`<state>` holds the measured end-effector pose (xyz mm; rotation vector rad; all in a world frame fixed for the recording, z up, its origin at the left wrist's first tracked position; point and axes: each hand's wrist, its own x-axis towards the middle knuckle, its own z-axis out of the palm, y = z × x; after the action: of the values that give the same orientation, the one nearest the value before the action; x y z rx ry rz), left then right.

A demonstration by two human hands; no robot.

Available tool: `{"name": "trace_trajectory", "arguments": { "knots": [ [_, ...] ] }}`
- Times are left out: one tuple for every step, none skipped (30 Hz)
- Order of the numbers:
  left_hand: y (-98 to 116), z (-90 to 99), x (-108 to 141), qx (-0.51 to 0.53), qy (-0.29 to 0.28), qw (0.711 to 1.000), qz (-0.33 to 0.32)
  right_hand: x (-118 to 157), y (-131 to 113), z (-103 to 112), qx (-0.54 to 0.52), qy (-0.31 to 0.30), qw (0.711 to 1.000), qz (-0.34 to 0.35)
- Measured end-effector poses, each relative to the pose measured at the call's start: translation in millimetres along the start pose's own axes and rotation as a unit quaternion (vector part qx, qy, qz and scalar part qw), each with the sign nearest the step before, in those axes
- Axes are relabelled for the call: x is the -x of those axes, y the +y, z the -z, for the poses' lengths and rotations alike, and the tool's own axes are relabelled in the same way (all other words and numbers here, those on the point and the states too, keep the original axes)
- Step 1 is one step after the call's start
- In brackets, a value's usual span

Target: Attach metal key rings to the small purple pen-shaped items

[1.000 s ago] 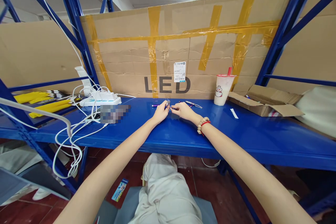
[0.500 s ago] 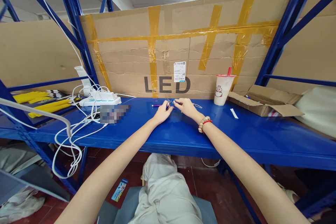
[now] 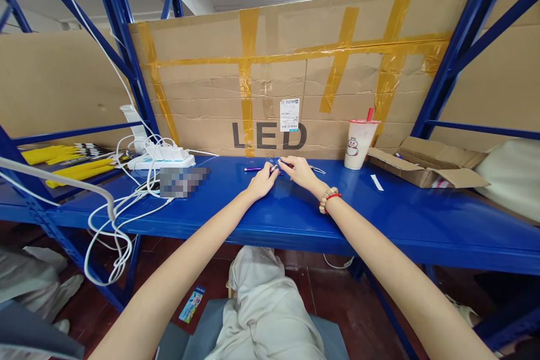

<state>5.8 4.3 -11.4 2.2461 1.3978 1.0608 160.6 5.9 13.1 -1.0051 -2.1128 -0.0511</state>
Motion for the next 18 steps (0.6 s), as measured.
{"name": "trace_trajectory", "arguments": {
  "knots": [
    [0.3, 0.1, 0.2, 0.000, -0.002, 1.000, 0.003, 0.0, 0.2, -0.1, 0.000, 0.001, 1.000, 0.001],
    [0.3, 0.1, 0.3, 0.002, -0.004, 1.000, 0.005, 0.1, 0.4, -0.3, -0.001, 0.001, 1.000, 0.002],
    [0.1, 0.0, 0.3, 0.003, -0.005, 1.000, 0.006, 0.1, 0.5, -0.5, -0.003, 0.001, 1.000, 0.003],
    [-0.1, 0.0, 0.4, 0.004, -0.004, 1.000, 0.006, 0.1, 0.7, -0.8, -0.005, 0.001, 1.000, 0.004],
    [-0.3, -0.1, 0.4, 0.003, -0.002, 1.000, 0.004, 0.0, 1.0, -1.2, -0.008, 0.000, 1.000, 0.004],
    [-0.4, -0.1, 0.5, 0.001, 0.000, 1.000, 0.002, -0.1, 1.4, -1.8, -0.011, -0.001, 1.000, 0.004],
    [-0.4, -0.1, 0.6, -0.003, 0.001, 1.000, 0.000, -0.2, 1.9, -2.5, -0.014, -0.003, 1.000, 0.003],
    [-0.3, 0.1, 0.8, -0.007, 0.001, 1.000, -0.002, -0.3, 2.7, -3.3, -0.019, -0.005, 1.000, 0.001],
    [0.0, 0.3, 1.0, -0.013, 0.000, 1.000, -0.002, -0.4, 3.5, -4.3, -0.026, -0.010, 1.000, -0.002],
    [0.4, 0.5, 1.2, -0.018, -0.002, 1.000, -0.002, -0.5, 4.5, -5.3, -0.036, -0.016, 0.999, -0.007],
    [0.7, 0.7, 1.4, -0.024, -0.004, 1.000, -0.001, -0.5, 5.3, -6.3, -0.046, -0.024, 0.999, -0.012],
    [1.1, 0.9, 1.5, -0.029, -0.006, 1.000, 0.001, -0.6, 6.0, -7.1, -0.057, -0.032, 0.998, -0.016],
    [1.4, 1.0, 1.7, -0.032, -0.006, 0.999, 0.003, -0.6, 6.5, -7.6, -0.064, -0.038, 0.997, -0.017],
    [1.5, 1.0, 1.7, -0.034, -0.006, 0.999, 0.005, -0.6, 6.6, -7.8, -0.067, -0.040, 0.997, -0.015],
    [1.5, 0.9, 1.7, -0.034, -0.005, 0.999, 0.005, -0.5, 6.3, -7.7, -0.066, -0.040, 0.997, -0.011],
    [1.4, 0.8, 1.7, -0.033, -0.002, 0.999, 0.004, -0.4, 5.8, -7.3, -0.063, -0.036, 0.997, -0.008],
    [1.1, 0.7, 1.6, -0.031, 0.000, 1.000, 0.002, -0.3, 5.0, -6.7, -0.062, -0.033, 0.998, -0.006],
    [0.8, 0.5, 1.5, -0.029, 0.003, 1.000, 0.000, -0.2, 4.1, -6.1, -0.062, -0.030, 0.998, -0.006]
  ]
}}
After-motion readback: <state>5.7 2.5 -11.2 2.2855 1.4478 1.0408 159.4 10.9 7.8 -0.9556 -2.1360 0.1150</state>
